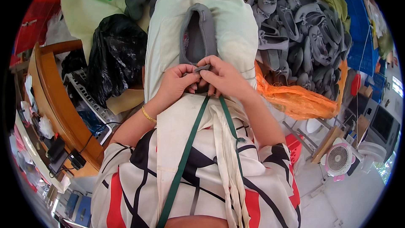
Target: The person sews a grey slipper using a needle and thread. They repeatedly insert the needle into the slipper's fabric and pull the thread through to secure the material. The person works on a single slipper placed on a white cloth on their lap, surrounded by piles of similar slippers.
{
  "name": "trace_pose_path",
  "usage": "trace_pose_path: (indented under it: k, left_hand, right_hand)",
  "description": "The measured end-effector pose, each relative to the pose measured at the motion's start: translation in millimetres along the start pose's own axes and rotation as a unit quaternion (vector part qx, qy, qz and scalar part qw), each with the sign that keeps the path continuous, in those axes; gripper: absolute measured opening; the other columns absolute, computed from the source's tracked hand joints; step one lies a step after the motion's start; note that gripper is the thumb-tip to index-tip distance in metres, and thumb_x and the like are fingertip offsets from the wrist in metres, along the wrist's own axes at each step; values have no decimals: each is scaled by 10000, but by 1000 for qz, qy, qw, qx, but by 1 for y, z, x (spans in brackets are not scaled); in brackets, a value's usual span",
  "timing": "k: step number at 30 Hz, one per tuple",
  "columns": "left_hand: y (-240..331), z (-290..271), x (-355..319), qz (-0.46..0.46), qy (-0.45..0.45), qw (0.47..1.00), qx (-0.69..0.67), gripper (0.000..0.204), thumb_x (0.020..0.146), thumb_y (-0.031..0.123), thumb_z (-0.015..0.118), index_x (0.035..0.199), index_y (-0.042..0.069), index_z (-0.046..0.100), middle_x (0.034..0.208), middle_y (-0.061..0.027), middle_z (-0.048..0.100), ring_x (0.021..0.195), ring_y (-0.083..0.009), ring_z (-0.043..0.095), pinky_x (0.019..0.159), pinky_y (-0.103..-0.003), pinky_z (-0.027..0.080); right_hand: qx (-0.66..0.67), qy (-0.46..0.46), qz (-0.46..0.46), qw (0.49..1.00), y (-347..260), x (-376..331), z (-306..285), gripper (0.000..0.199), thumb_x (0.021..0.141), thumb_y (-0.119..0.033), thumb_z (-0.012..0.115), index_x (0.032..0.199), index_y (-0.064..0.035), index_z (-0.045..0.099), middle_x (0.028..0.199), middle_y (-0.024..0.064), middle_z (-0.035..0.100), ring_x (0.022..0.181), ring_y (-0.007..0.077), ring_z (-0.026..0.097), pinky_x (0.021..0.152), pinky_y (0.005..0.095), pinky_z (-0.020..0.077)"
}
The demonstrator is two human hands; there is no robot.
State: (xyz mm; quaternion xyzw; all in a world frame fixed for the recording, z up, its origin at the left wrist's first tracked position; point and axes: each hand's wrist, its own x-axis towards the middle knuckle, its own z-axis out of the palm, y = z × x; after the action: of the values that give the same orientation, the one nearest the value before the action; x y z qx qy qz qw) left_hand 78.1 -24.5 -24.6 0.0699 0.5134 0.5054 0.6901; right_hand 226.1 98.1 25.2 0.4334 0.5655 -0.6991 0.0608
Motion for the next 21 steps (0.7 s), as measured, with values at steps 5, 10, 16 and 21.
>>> trace_pose_path:
  k: [5,10,16,21]
  left_hand:
    - [0,2,-2,5,13,999,44,150,903,132,682,995,22,637,823,0,631,633,-60,575,585,-209,496]
    - [13,2,-10,17,-18,998,61,153,911,125,663,1018,25,619,837,-6,631,655,-60,597,584,-210,494]
    - [42,-9,-24,33,-21,985,168,152,902,108,665,1020,26,615,812,15,625,616,-37,566,541,-197,451]
    - [25,-15,-19,79,28,969,234,143,887,100,677,1000,22,637,782,37,619,602,-4,508,531,-185,410]
  right_hand:
    - [-261,131,-270,917,6,18,-27,186,918,-76,623,1103,-55,637,774,47,621,760,151,638,654,310,481]
    - [-421,48,-311,851,13,35,-18,116,897,-74,650,1005,-50,614,812,74,621,716,168,596,638,319,471]
    - [-78,28,-173,981,34,38,6,92,914,-125,660,986,-76,631,761,59,647,681,164,609,645,299,495]
    - [38,42,-245,968,29,28,0,149,936,-145,666,1053,-55,648,875,-2,622,772,85,589,671,253,482]
